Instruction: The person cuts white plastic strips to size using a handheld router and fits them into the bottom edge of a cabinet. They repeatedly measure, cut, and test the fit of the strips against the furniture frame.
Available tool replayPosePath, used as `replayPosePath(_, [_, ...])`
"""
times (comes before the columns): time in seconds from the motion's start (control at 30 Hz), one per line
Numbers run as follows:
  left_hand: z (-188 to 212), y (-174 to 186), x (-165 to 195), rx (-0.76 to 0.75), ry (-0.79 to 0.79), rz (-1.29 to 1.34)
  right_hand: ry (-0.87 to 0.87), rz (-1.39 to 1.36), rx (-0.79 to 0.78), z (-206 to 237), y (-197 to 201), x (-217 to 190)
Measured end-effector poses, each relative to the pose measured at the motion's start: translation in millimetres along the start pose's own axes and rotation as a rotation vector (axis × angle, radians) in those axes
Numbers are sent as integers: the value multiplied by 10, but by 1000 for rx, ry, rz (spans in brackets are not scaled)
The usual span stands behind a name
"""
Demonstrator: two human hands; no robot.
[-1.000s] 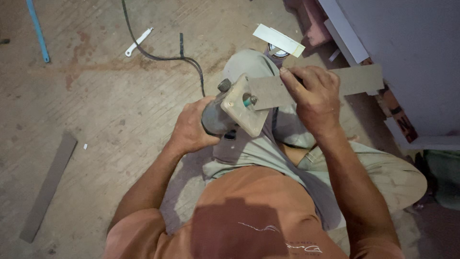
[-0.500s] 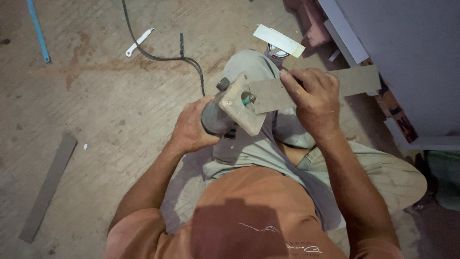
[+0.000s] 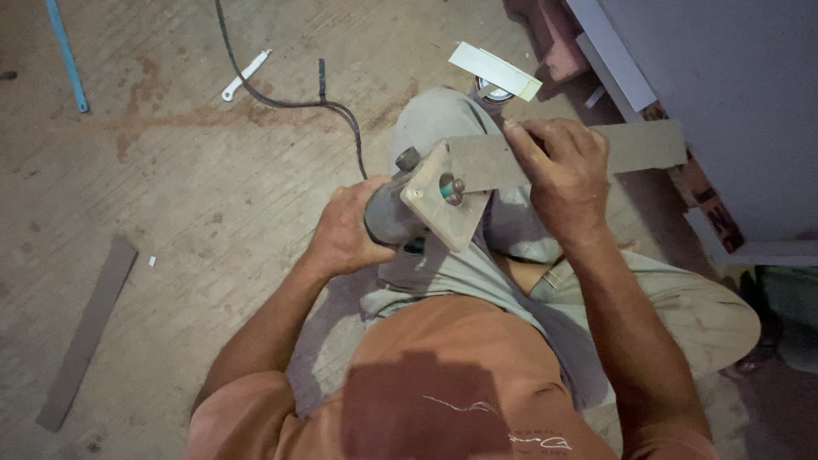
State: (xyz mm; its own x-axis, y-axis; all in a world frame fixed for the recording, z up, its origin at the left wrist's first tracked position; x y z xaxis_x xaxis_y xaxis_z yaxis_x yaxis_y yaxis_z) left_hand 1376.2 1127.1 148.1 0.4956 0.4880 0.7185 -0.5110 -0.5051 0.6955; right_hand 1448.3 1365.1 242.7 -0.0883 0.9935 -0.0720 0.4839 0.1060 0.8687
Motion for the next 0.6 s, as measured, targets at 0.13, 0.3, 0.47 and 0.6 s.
replayPosePath(0.13, [2, 24, 65, 37, -44, 3, -7, -22, 5, 12, 12, 4])
replayPosePath(0.3, [15, -21, 43, 35, -43, 28, -12, 7, 6, -2, 23, 1])
replayPosePath(0.47, [18, -87, 32, 24, -103, 14, -16, -39, 26, 6, 24, 9])
replayPosePath(0.6, [35, -64, 32, 15, -76, -8, -50, -42, 32, 58, -33, 118])
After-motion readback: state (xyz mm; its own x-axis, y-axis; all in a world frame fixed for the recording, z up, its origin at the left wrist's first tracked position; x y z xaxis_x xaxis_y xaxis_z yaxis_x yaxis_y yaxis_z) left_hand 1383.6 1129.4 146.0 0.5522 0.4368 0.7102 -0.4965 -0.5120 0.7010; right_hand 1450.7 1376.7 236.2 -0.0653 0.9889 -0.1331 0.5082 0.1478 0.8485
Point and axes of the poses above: each hand's wrist, its own z-axis away from the middle knuckle, its own y-axis out of the back of the hand, x = y × z, the point moved 9 cm from there along -z, towards the middle knuckle, and after that the axes turned 4 degrees about -y, right-handed, at the moved point
